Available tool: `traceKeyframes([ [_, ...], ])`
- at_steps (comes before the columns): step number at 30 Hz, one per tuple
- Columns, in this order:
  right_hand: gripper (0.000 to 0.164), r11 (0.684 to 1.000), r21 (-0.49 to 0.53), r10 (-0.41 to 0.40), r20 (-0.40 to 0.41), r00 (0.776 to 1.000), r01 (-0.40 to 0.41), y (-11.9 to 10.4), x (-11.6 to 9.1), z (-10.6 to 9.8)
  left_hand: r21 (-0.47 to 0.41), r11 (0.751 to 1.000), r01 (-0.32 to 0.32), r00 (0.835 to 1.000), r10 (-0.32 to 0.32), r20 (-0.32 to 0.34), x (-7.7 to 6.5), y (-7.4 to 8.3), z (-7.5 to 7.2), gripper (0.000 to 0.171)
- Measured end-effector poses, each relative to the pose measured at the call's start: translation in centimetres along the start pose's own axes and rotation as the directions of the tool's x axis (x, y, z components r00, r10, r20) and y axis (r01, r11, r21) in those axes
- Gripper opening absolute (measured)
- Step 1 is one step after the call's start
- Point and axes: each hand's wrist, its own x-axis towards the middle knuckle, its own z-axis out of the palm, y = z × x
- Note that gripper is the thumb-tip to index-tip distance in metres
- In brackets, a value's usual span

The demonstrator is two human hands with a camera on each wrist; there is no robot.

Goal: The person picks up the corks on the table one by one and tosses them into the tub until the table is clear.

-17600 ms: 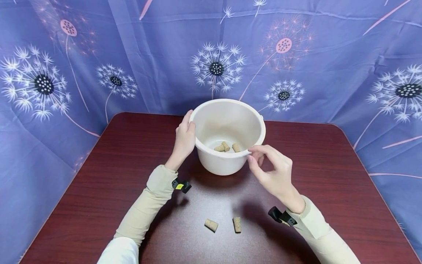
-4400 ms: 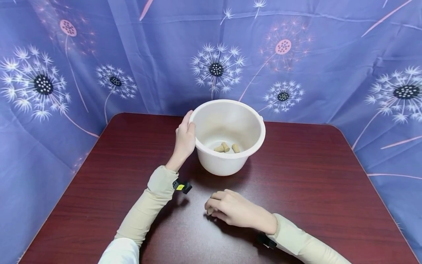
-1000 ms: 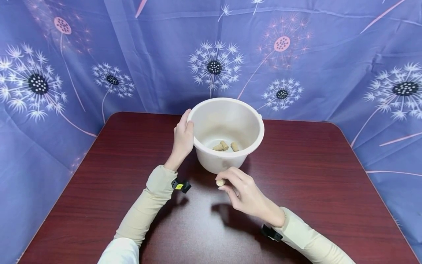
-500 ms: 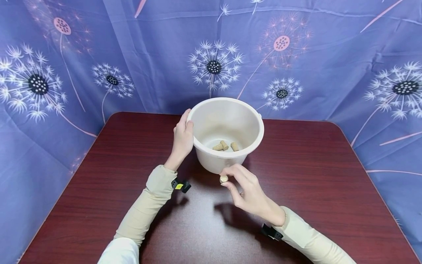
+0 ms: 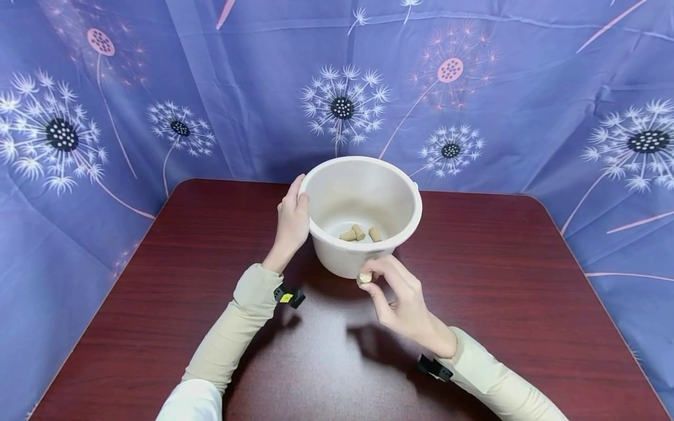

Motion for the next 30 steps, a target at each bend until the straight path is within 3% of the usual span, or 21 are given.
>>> traceKeyframes([
  [15, 0.022, 0.999, -0.033, 0.042, -0.014, 0.999, -0.043, 0.1, 0.6, -0.5, -0.001, 1.0, -0.01, 1.0, 0.01, -0.003, 0.0, 0.1, -0.1, 0.05],
  [30, 0.029, 0.987, -0.113, 0.102, -0.093, 0.99, -0.112, 0.3, 1.9, -1.0, -0.003, 1.0, -0.009, 1.0, 0.009, -0.009, -0.1, 0.0, 0.0, 0.05],
])
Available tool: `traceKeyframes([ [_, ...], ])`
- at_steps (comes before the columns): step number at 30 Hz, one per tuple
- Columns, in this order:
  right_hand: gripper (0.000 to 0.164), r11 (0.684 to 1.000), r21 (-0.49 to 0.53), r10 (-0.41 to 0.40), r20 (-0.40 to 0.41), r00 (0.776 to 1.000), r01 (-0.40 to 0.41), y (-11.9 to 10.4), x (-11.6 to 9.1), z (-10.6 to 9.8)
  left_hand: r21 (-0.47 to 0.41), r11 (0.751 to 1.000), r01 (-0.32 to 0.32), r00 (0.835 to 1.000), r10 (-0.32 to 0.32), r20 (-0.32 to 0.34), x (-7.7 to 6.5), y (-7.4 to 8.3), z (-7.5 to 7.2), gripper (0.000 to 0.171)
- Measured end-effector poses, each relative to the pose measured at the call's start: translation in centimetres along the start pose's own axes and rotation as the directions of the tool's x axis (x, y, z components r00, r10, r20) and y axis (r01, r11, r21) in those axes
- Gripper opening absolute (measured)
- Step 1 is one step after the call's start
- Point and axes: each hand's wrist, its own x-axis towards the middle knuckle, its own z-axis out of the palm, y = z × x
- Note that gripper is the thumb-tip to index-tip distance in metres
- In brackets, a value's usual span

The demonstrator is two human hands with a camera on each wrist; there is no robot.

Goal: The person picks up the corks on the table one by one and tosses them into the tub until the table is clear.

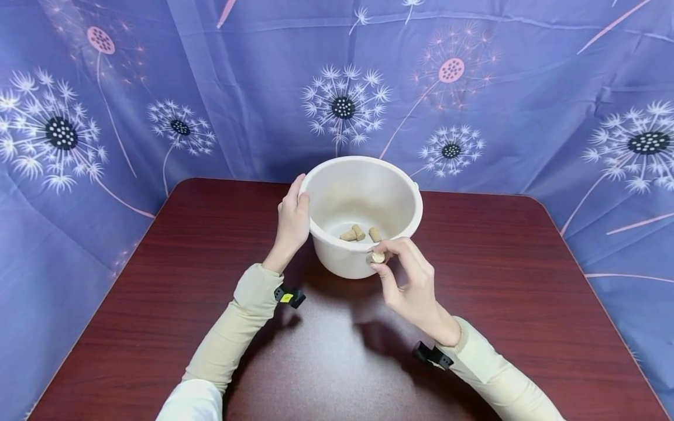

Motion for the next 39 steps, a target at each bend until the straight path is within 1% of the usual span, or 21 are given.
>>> traceKeyframes([
  [15, 0.025, 0.999, -0.006, 0.033, -0.013, 0.999, -0.033, 0.29, 0.12, -0.24, 0.009, 1.0, -0.003, 1.0, 0.003, -0.007, 0.06, 0.13, -0.04, 0.05],
  [28, 0.028, 0.999, 0.0, 0.034, -0.027, 0.999, -0.034, 0.59, 0.25, -0.38, 0.012, 1.0, 0.014, 1.0, -0.014, 0.0, 0.1, 0.02, -0.04, 0.05],
  [39, 0.026, 0.998, 0.003, 0.055, -0.039, 0.998, -0.055, 0.74, 0.36, -0.56, 0.011, 1.0, 0.008, 1.0, -0.008, -0.004, -0.02, 0.23, -0.03, 0.05],
])
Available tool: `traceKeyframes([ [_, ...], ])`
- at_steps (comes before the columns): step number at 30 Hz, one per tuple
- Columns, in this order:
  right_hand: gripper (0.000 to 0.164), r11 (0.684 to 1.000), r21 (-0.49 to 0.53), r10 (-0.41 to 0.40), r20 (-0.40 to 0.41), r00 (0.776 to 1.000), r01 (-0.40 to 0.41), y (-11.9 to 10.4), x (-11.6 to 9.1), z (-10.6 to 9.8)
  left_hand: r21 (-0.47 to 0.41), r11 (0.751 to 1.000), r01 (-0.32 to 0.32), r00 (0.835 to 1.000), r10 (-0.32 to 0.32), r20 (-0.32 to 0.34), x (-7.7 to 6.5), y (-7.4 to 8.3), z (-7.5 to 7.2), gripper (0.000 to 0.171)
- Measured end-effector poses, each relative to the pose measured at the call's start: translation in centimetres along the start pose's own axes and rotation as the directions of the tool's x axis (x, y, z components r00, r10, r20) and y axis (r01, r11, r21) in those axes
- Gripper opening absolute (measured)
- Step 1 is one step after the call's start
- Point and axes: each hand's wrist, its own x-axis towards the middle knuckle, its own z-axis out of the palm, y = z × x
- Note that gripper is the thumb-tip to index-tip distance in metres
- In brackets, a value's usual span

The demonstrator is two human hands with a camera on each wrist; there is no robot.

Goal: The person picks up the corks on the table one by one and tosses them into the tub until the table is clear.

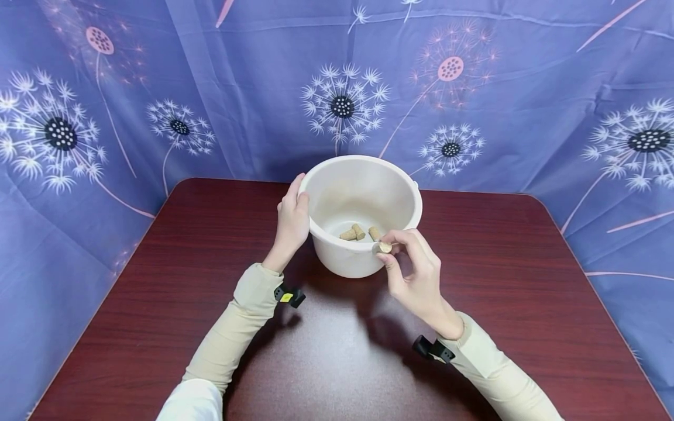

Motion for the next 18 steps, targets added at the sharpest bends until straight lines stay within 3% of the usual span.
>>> traceKeyframes([
  [18, 0.031, 0.999, -0.022, 0.023, -0.025, 0.999, -0.023, 0.15, 0.39, -0.09, -0.001, 1.0, -0.008, 1.0, 0.008, -0.005, -0.01, -0.12, 0.1, 0.051],
])
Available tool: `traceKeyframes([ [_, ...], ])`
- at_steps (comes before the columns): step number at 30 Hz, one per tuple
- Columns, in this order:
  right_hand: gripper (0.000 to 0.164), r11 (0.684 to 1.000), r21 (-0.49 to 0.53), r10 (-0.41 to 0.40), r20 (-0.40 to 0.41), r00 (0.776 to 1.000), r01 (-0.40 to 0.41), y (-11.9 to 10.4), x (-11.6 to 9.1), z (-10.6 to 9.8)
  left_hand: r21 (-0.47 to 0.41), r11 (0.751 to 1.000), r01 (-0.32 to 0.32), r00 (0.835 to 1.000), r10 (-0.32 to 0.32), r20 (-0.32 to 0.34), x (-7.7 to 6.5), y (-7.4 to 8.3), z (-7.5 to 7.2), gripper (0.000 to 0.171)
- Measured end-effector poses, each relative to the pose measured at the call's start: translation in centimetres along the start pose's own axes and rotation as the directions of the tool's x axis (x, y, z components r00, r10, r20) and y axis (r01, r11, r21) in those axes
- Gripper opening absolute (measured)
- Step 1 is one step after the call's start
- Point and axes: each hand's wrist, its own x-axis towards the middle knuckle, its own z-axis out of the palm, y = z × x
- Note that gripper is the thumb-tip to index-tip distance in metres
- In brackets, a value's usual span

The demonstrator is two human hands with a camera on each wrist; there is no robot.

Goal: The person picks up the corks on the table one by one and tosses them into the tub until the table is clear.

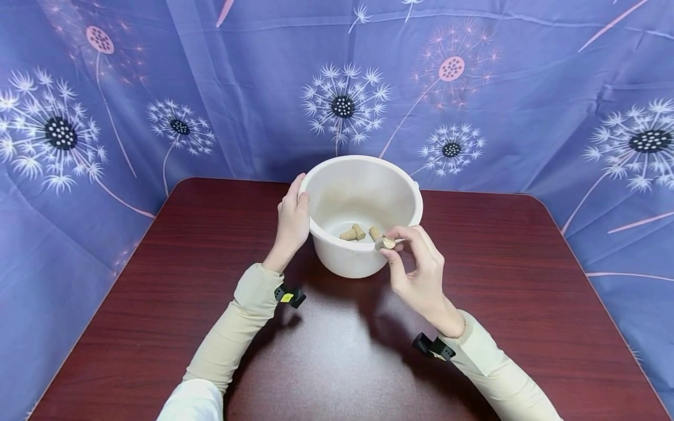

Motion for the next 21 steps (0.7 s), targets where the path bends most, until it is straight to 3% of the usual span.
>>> traceKeyframes([
  [11, 0.017, 1.0, -0.013, 0.019, -0.002, 1.0, -0.019, -0.02, 0.27, -0.07, 0.003, 1.0, -0.006, 1.0, 0.006, 0.002, 0.04, -0.01, -0.03, 0.051],
  [21, 0.019, 1.0, 0.01, 0.03, -0.007, 1.0, -0.03, 0.01, 0.48, -0.1, 0.003, 1.0, -0.006, 1.0, 0.006, -0.003, 0.06, -0.01, -0.03, 0.05],
])
